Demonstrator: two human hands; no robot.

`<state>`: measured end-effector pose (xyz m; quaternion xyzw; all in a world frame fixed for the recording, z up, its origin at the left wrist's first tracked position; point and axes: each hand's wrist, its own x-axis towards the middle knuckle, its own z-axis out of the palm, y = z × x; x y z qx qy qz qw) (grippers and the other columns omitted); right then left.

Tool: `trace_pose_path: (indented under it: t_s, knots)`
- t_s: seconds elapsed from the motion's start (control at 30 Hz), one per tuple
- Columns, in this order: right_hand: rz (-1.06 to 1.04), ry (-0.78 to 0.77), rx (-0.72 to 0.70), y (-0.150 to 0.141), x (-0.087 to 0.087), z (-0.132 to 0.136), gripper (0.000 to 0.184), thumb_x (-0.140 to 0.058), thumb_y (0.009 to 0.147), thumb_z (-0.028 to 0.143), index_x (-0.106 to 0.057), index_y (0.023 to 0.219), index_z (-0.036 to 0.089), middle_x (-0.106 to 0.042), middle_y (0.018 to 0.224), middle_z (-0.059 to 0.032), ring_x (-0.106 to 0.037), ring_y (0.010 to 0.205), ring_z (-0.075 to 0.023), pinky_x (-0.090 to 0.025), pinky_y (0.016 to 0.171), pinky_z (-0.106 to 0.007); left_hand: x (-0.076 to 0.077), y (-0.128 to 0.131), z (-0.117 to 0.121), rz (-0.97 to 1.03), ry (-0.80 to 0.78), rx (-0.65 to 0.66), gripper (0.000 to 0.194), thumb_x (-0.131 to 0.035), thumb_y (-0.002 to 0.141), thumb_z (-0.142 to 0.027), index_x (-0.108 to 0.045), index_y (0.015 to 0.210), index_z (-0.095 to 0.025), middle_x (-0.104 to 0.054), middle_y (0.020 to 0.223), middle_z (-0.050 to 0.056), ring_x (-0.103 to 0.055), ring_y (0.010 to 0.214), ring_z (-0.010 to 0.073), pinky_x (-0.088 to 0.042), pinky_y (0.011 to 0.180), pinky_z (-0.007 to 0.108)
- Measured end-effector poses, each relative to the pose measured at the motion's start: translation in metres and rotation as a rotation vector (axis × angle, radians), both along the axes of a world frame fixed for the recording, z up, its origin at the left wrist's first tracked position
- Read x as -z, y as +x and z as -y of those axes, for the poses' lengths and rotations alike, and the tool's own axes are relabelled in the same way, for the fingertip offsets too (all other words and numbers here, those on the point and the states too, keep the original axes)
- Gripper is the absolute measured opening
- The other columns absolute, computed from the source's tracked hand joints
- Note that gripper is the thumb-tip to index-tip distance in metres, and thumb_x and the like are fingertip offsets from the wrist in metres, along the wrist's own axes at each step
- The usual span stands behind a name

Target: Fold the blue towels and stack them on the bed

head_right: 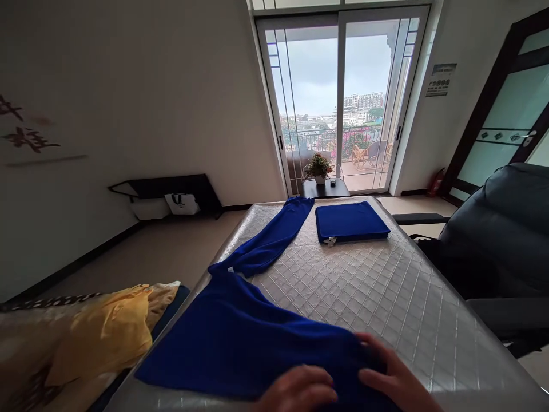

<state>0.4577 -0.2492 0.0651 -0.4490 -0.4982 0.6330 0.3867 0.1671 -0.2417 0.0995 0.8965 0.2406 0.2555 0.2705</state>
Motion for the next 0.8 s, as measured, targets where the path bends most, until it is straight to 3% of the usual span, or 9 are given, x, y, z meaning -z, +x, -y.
trace_pose_path:
  t_s: [0.1,0.17,0.23,0.33,0.4,0.47,0.57,0.67,0.8]
  knots:
    - [0.144,-0.01,0.1,0.026,-0.019,0.004,0.07,-0.067,0.088,0.061,-0.05,0.149,0.034,-0.073,0.118,-0.0071,-0.071,0.102,-0.0289,-0.057,0.093,-0.043,0.017,-0.077,-0.025,-0.059,0.092,-0.555,0.029,-0.057,0.098,-0.041,-0.067,0.124,-0.031,-0.074,0.121,0.007,-0.07,0.114,0.0247,-0.058,0.101,0.041]
    - [0.285,-0.003,0.18,0.042,-0.028,0.007,0.068,-0.066,0.087,0.063,-0.052,0.148,0.036,-0.075,0.112,-0.005,-0.072,0.098,-0.028,-0.059,0.088,-0.039,0.03,-0.134,-0.048,-0.158,0.135,-0.782,0.032,-0.053,0.098,-0.045,-0.069,0.12,-0.029,-0.073,0.123,0.007,-0.07,0.116,0.028,-0.058,0.101,0.049]
    - [0.419,0.012,0.197,0.058,-0.033,0.012,0.062,-0.068,0.084,0.066,-0.062,0.139,0.037,-0.076,0.107,-0.004,-0.071,0.101,-0.0293,-0.059,0.089,-0.037,0.039,-0.183,-0.074,-0.267,0.126,-0.86,0.035,-0.051,0.097,-0.048,-0.07,0.12,-0.029,-0.071,0.129,0.005,-0.067,0.121,0.0279,-0.054,0.107,0.049]
    - [0.499,-0.01,0.018,0.079,-0.032,0.015,0.056,-0.064,0.083,0.071,-0.074,0.124,0.034,-0.078,0.095,-0.0052,-0.072,0.097,-0.0311,-0.06,0.088,-0.04,0.035,-0.224,-0.118,-0.394,0.104,-0.888,0.038,-0.046,0.098,-0.044,-0.07,0.12,-0.024,-0.069,0.132,0.007,-0.064,0.125,0.0274,-0.049,0.112,0.046]
    - [0.514,-0.036,-0.053,0.085,-0.028,0.01,0.058,-0.056,0.087,0.073,-0.077,0.119,0.03,-0.078,0.095,-0.0071,-0.073,0.093,-0.0304,-0.059,0.088,-0.041,0.027,-0.228,-0.15,-0.494,0.077,-0.867,0.041,-0.043,0.099,-0.04,-0.067,0.127,-0.021,-0.066,0.137,0.008,-0.06,0.13,0.0262,-0.044,0.116,0.043]
    - [0.554,-0.04,-0.019,0.081,-0.023,-0.003,0.062,-0.048,0.09,0.074,-0.078,0.116,0.027,-0.078,0.103,-0.009,-0.073,0.095,-0.0292,-0.058,0.09,-0.041,0.02,-0.22,-0.179,-0.598,0.041,-0.857,0.044,-0.039,0.101,-0.037,-0.063,0.134,-0.02,-0.06,0.146,0.009,-0.054,0.136,0.0246,-0.039,0.118,0.04]
    - [0.624,0.01,0.018,0.057,-0.013,-0.027,0.061,-0.047,0.092,0.071,-0.077,0.117,0.025,-0.076,0.115,-0.01,-0.071,0.104,-0.029,-0.056,0.092,-0.039,0.017,-0.205,-0.206,-0.688,0.002,-0.869,0.044,-0.038,0.102,-0.036,-0.062,0.135,-0.019,-0.058,0.147,0.011,-0.055,0.133,0.0267,-0.04,0.115,0.041]
    - [0.67,0.115,-0.026,0.02,-0.006,-0.044,0.051,-0.051,0.093,0.061,-0.076,0.117,0.024,-0.075,0.115,-0.0097,-0.07,0.103,-0.027,-0.055,0.093,-0.038,0.019,-0.197,-0.211,-0.702,-0.001,-0.882,0.039,-0.046,0.097,-0.032,-0.065,0.127,-0.018,-0.066,0.133,0.014,-0.061,0.123,0.0311,-0.045,0.107,0.046]
    - [0.692,0.212,-0.116,-0.022,-0.001,-0.055,0.043,-0.054,0.095,0.052,-0.072,0.124,0.025,-0.072,0.112,-0.0076,-0.069,0.089,-0.0212,-0.055,0.084,-0.033,0.014,-0.194,-0.191,-0.699,0.02,-0.859,0.028,-0.049,0.091,-0.022,-0.067,0.112,-0.02,-0.07,0.117,0.012,-0.064,0.115,0.0289,-0.046,0.102,0.043]
